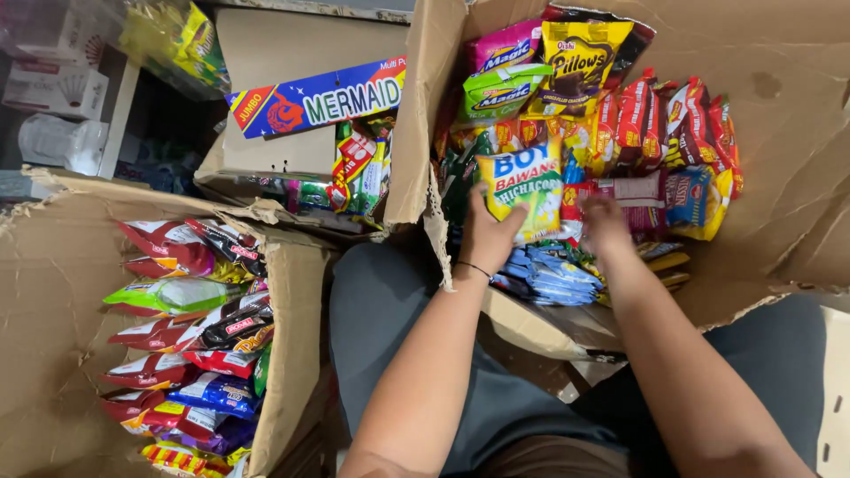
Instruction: The person sorts various snack packets from a large cardboard box into a smaller cardboard box. They pick up individual packets of chips and crackers, such as Mermaid and Ding Dong, and place them into the smaller box, arranging them in neat rows.
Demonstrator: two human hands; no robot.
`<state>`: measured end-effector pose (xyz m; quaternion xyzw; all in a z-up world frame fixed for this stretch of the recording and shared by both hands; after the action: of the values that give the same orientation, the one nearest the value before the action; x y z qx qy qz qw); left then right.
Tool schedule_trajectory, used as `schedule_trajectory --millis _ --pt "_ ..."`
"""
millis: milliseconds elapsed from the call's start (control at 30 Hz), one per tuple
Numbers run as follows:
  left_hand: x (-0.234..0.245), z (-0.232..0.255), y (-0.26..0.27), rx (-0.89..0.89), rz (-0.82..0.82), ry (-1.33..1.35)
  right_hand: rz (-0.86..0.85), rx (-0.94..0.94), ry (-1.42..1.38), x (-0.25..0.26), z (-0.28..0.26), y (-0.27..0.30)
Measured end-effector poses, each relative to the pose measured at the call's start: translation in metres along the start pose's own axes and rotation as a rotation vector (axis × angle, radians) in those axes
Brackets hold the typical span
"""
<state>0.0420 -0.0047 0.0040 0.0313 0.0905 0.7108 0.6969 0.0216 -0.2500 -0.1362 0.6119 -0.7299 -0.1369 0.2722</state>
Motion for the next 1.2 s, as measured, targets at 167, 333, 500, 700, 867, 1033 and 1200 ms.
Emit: schedule_trajectory --millis 167,333,500,700,867,1033,1200 --pt "0.002 -0.008 -0.005 -0.226 0.080 0.102 0.185 0.030 0.719 0.001 0.039 -0.018" --pt "0.009 0.001 -0.002 -0.299 0.191 0.008 0.132 0.085 0.269 -0.004 0.050 -0.025" --pt "0.016 0.013 0.001 -0.291 0.221 -0.093 0.226 0.349 0.216 -0.007 -0.082 0.054" --pt "0.001 -0.004 0.005 -0.262 0.114 -0.154 0.152 0.345 0.258 -0.013 -0.188 0.116" --pt "-0.021 -0.029 0.011 -0.198 -0.117 0.176 0.110 0.499 0.082 -0.041 -0.182 0.104" --pt "-0.025 -0.011 0.025 -0.309 -0.316 0.281 0.030 0.514 -0.370 -0.043 -0.170 0.112" --pt "-0.025 -0.003 0.021 -0.220 -0.227 0.131 -0.373 0.383 -0.964 -0.011 -0.221 0.135"
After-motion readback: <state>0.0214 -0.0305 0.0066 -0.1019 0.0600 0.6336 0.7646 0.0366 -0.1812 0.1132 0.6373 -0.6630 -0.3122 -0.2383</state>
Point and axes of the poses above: each hand's wrist, its own y-axis away from the middle knuckle, its own x-axis out of the back of the hand, z = x × y, the point moved 3 cm from there along -y, towards the middle knuckle, and after that the axes turned 6 degrees about -x, right-handed, at the moved point
